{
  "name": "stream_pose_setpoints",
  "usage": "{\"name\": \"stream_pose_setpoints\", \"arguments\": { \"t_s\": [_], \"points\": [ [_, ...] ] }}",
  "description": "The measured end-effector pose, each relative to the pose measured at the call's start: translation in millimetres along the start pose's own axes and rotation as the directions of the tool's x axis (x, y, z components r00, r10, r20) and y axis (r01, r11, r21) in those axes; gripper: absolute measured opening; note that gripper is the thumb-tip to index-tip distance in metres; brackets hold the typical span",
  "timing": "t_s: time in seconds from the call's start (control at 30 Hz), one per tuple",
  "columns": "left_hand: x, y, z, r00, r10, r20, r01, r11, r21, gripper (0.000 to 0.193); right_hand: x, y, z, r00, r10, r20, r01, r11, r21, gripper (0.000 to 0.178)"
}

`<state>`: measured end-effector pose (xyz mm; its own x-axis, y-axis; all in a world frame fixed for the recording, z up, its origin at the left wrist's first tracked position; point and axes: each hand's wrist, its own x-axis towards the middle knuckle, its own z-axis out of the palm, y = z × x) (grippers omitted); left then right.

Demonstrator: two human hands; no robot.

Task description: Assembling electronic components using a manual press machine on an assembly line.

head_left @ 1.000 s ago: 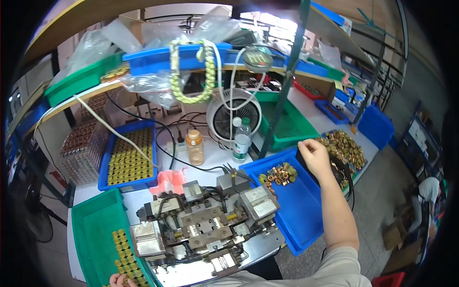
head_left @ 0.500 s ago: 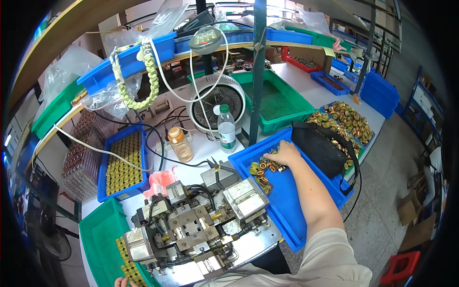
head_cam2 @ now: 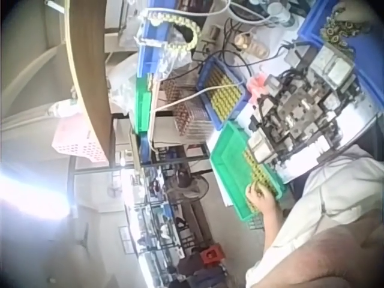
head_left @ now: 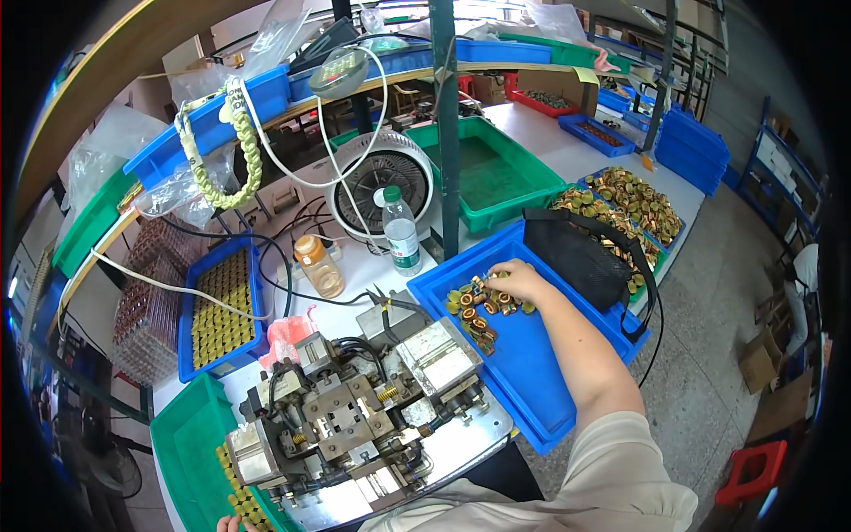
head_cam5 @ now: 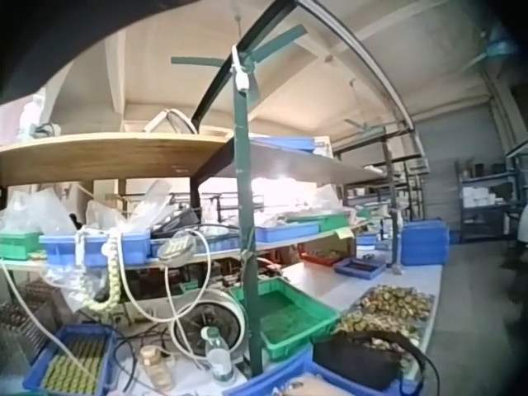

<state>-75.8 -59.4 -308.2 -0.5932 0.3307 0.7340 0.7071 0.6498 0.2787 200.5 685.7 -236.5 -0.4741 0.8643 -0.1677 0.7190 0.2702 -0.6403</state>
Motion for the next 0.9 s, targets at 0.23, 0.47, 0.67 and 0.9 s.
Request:
{"name": "stream_pose_setpoints", "arguments": {
  "t_s": [0.23, 0.47, 0.67, 0.9],
  "points": [
    [10, 25, -16, 0.981, -0.164, 0.103, 0.172, 0.982, -0.076, 0.023, -69, 11, 0, 0.996, -0.075, 0.055, 0.079, 0.994, -0.071, 0.041],
    [14, 6, -17, 0.951, -0.175, 0.256, 0.139, 0.978, 0.154, 0.023, -136, 30, -3, 0.988, -0.069, 0.139, 0.064, 0.997, 0.039, 0.039],
    [18, 21, -19, 0.915, -0.284, 0.287, 0.224, 0.949, 0.223, 0.022, -174, 1, -47, 0.875, -0.166, 0.455, 0.235, 0.967, -0.098, 0.036],
    [-10, -33, -2, 0.991, -0.064, 0.118, 0.064, 0.998, 0.007, 0.022, -66, -51, -13, 0.898, -0.428, 0.105, 0.44, 0.877, -0.19, 0.042]
  ]
}}
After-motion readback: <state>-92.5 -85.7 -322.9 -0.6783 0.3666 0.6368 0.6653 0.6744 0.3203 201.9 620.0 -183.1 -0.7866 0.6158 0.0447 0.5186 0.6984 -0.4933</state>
